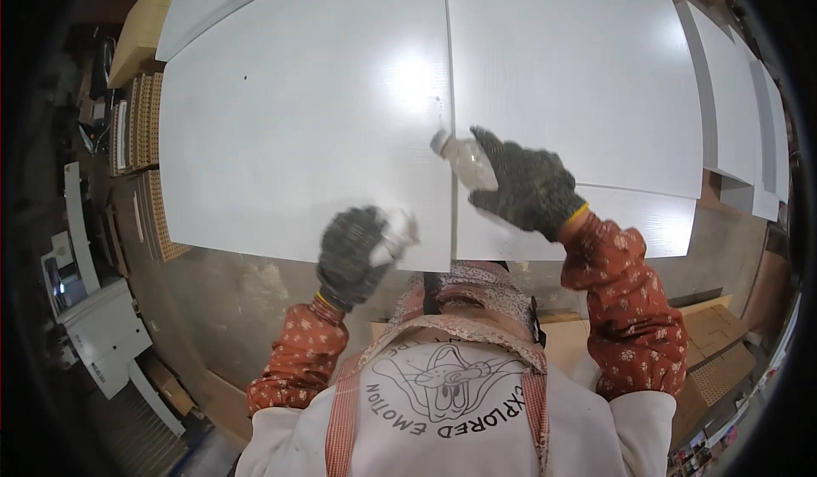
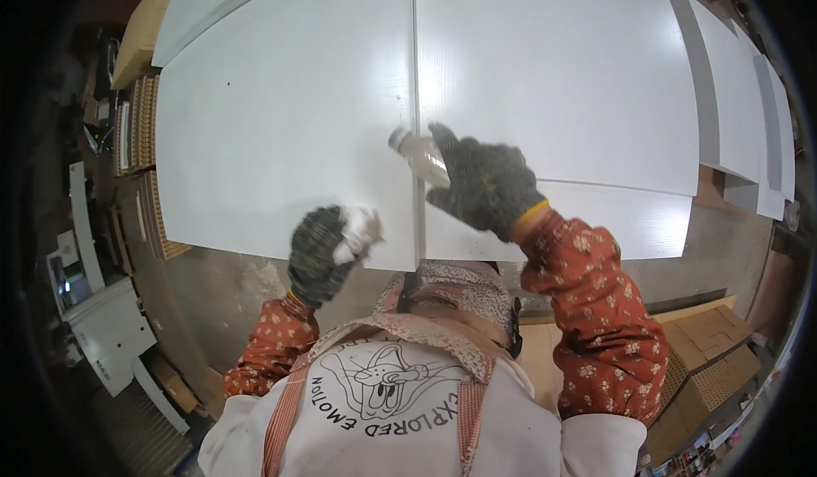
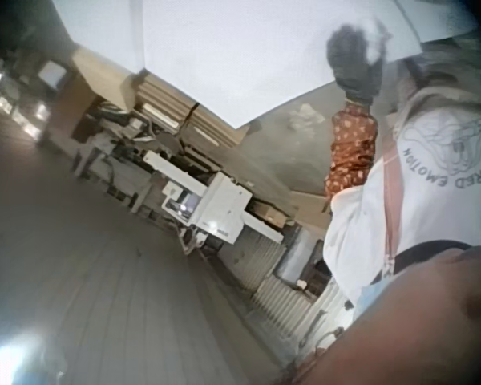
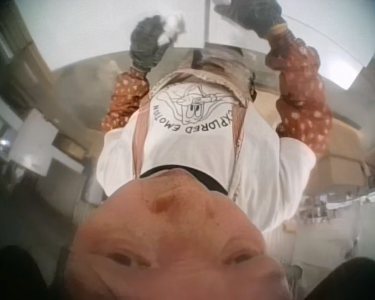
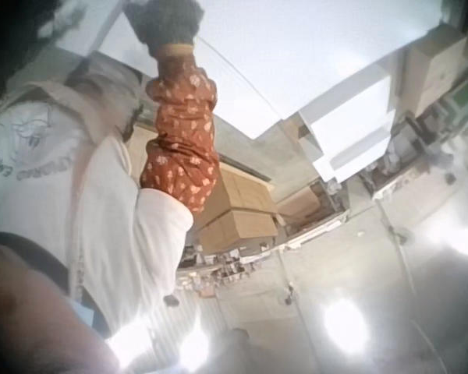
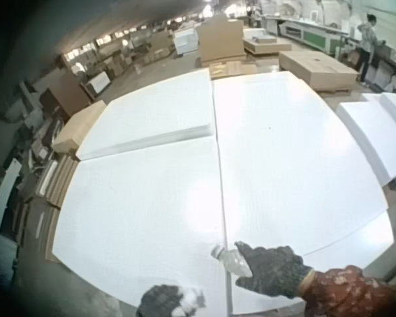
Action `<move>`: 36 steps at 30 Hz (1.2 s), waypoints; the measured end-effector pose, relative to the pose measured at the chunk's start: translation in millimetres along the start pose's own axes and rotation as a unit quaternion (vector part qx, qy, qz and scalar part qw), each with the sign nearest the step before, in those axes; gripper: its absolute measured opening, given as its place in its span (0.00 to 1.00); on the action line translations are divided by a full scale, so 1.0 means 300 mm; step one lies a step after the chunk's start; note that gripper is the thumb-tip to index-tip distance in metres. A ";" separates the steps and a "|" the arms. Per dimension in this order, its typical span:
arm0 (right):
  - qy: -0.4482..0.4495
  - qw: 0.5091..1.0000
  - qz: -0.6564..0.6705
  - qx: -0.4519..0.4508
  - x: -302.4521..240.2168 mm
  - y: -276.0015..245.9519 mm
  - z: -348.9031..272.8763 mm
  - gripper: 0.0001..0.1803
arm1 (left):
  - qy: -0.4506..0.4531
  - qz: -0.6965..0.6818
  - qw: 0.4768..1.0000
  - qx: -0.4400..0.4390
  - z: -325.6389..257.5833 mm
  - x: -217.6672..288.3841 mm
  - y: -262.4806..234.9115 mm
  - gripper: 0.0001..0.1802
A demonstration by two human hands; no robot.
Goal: The person wipes white boards with a cloth, sands their edges using a sanding block, and applies adhesive to the edges before scraping off excess residue with a scraper and wiping the surfaces.
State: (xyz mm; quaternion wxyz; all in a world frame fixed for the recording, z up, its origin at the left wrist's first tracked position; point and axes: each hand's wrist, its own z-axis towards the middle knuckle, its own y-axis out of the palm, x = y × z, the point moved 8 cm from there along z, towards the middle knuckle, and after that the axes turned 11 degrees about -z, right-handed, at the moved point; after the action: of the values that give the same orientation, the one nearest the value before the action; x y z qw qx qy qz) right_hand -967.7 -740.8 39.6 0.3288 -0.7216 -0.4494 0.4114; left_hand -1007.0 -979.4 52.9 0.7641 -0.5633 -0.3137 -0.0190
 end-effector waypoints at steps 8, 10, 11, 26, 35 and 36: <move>0.059 0.918 0.324 0.220 0.078 0.135 -0.232 0.47 | 0.163 -0.017 0.974 -0.159 0.260 0.052 0.120 0.23; 0.103 0.866 0.386 0.300 0.072 0.116 -0.281 0.46 | 0.315 0.072 0.934 -0.154 0.417 -0.015 0.150 0.23; 0.126 0.832 0.420 0.339 0.074 0.142 -0.302 0.46 | 0.313 0.090 0.934 -0.148 0.550 -0.038 0.139 0.20; 0.377 0.609 0.434 0.546 -0.129 0.319 -0.691 0.47 | 0.311 0.041 0.920 -0.235 0.675 0.060 0.237 0.17; 0.440 0.570 0.434 0.543 -0.199 0.406 -0.787 0.48 | 0.172 0.002 0.854 -0.491 0.478 0.197 0.362 0.18; 0.467 0.601 0.384 0.522 -0.214 0.388 -0.806 0.48 | 0.272 0.001 0.904 -0.328 0.572 0.135 0.296 0.17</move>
State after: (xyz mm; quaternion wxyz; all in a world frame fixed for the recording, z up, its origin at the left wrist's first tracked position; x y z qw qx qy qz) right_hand -725.3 -869.3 68.0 0.6266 -0.6268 0.3755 0.2713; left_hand -1019.2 -784.1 26.6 0.5916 -0.7555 -0.0687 -0.2729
